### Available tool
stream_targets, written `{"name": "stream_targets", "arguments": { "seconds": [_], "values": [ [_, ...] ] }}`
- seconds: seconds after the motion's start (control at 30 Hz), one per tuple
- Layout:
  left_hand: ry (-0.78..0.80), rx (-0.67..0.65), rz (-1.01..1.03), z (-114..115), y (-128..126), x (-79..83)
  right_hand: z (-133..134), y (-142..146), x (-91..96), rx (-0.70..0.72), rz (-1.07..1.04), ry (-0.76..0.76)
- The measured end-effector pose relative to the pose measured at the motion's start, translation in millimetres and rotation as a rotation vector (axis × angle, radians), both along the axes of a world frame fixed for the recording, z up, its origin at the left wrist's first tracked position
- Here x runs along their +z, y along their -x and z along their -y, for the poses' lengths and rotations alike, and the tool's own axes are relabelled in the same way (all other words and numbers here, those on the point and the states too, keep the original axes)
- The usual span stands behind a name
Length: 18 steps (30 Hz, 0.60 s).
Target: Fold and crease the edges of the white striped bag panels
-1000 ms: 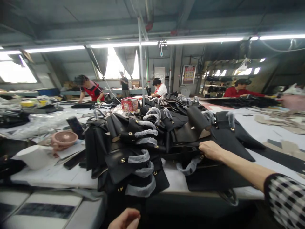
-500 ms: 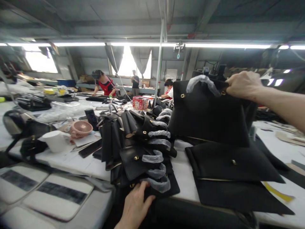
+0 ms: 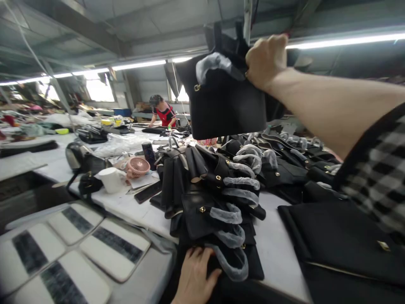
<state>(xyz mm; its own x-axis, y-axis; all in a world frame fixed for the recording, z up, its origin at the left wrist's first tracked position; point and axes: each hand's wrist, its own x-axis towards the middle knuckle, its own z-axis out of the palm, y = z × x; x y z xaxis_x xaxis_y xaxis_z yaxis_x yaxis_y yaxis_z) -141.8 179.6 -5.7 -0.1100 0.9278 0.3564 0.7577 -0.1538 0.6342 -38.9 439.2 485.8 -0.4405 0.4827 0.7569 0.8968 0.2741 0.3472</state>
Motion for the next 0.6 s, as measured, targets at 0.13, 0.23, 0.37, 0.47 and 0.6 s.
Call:
{"name": "stream_targets", "arguments": {
  "seconds": [0.13, 0.23, 0.37, 0.47, 0.6],
  "values": [
    [-0.016, -0.087, -0.022, -1, 8, -25.7, -12, 55, -103.5, 0.070, 0.147, 0.199],
    [-0.121, -0.157, -0.097, -6, 9, -52.1, -16, 72, -209.0, 0.102, 0.209, 0.409],
    [-0.419, -0.185, -0.153, -6, 11, -80.2, -25, 61, -289.3, 0.078, 0.148, 0.546],
    [-0.467, -0.167, -0.215, 7, 20, -79.4, -41, 45, -289.7, 0.065, 0.076, 0.566],
    [-0.380, -0.178, -0.307, 34, 25, -59.7, -49, 25, -276.8, 0.133, 0.047, 0.592]
  ]
}}
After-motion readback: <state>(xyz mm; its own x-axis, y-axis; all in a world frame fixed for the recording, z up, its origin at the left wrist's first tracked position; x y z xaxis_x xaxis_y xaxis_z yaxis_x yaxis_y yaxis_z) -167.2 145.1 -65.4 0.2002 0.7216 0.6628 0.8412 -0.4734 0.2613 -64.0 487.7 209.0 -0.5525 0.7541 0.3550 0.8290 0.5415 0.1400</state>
